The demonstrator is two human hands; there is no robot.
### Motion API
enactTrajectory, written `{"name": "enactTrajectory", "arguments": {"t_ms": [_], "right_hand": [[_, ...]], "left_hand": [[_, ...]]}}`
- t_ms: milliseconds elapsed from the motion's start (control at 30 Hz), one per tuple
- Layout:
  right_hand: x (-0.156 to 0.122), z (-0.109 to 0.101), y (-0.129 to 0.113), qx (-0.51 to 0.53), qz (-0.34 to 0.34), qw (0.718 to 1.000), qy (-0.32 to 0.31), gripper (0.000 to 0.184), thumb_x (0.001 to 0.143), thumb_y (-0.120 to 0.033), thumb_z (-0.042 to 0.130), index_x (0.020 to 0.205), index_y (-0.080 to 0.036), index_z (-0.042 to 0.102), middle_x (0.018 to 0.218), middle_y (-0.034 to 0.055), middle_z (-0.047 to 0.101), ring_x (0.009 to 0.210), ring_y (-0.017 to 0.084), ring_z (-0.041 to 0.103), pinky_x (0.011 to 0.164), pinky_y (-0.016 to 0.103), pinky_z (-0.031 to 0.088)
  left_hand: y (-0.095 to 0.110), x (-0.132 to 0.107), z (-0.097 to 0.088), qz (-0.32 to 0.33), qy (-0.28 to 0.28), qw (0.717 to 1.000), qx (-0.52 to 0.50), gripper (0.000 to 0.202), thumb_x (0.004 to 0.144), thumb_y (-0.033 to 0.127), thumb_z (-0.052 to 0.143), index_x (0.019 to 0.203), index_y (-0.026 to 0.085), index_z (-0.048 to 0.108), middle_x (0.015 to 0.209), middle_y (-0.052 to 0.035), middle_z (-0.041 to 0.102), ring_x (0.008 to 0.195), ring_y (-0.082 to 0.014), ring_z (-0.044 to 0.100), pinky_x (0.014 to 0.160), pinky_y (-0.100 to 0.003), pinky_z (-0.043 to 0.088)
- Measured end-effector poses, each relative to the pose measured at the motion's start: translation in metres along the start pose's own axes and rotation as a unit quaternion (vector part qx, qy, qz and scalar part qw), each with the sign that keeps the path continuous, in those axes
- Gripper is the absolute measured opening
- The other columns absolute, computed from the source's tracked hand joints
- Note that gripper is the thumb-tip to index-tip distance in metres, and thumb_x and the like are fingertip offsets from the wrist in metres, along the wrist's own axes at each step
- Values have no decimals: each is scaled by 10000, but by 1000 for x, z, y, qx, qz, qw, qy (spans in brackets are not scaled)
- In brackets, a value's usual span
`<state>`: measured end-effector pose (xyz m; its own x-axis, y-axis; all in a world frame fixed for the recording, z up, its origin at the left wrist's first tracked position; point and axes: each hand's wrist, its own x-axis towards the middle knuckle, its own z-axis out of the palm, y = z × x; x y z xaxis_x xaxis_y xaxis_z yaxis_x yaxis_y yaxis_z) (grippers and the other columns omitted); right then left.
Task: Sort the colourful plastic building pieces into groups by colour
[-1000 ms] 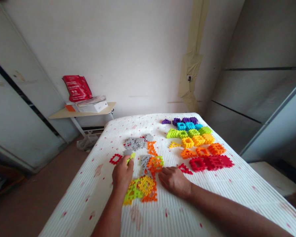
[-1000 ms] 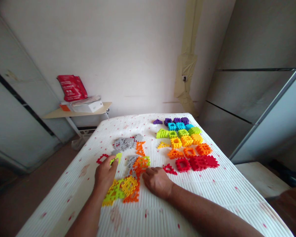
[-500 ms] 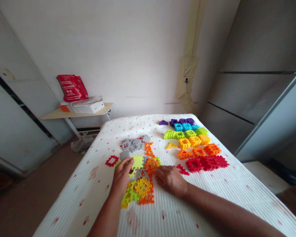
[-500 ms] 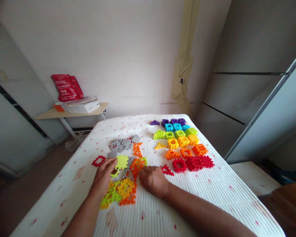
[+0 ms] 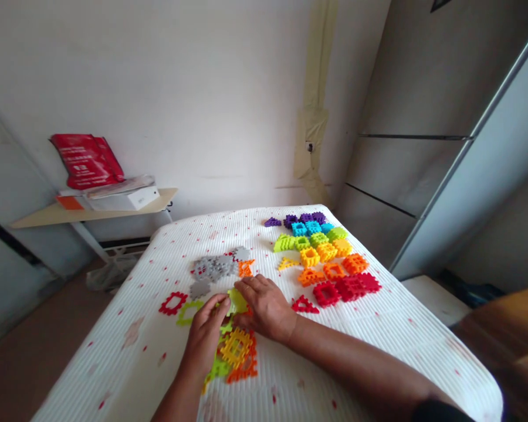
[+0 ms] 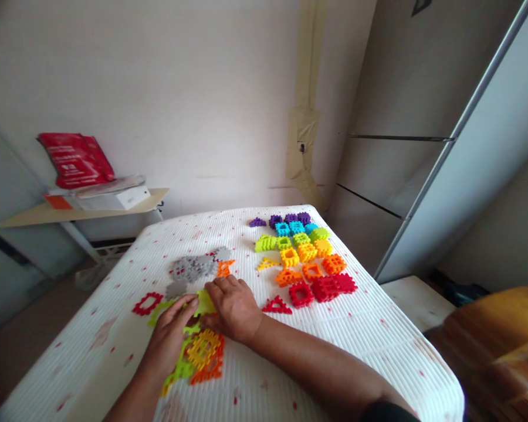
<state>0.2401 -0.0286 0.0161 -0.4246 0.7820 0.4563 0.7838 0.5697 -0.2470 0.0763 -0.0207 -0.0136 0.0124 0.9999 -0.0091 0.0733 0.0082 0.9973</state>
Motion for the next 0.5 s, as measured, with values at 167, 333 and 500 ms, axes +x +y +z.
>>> {"name": "enactTrajectory", "arguments": {"t_ms": [167,333,500], "right_hand": [[2,-3,-5,-28,-10,1000,-1,575,757,-399,640,1233,-133,456,1195,121,538,1007,259,479,828,380,436],[5,-8,-11,-55,-20,998,-31,413,805,-349,597,1148,-142,497,1087,122,574,959,244,505,778,370,435],[10,-42,19,-73,-39,996,-22,479,799,-304,601,1226,-125,479,1170,141,563,1003,244,524,820,378,446]], "left_hand": [[0,1,0,1,-10,1000,-6,457,699,515,633,1005,176,640,883,-51,648,809,-206,590,680,-279,473],[2,0,3,6,-10,1000,-1,434,675,504,662,961,178,652,843,-43,655,793,-199,583,668,-261,464],[6,0,-3,-54,28,997,-45,398,692,517,635,925,195,650,798,-32,663,721,-179,595,573,-236,440]]}}
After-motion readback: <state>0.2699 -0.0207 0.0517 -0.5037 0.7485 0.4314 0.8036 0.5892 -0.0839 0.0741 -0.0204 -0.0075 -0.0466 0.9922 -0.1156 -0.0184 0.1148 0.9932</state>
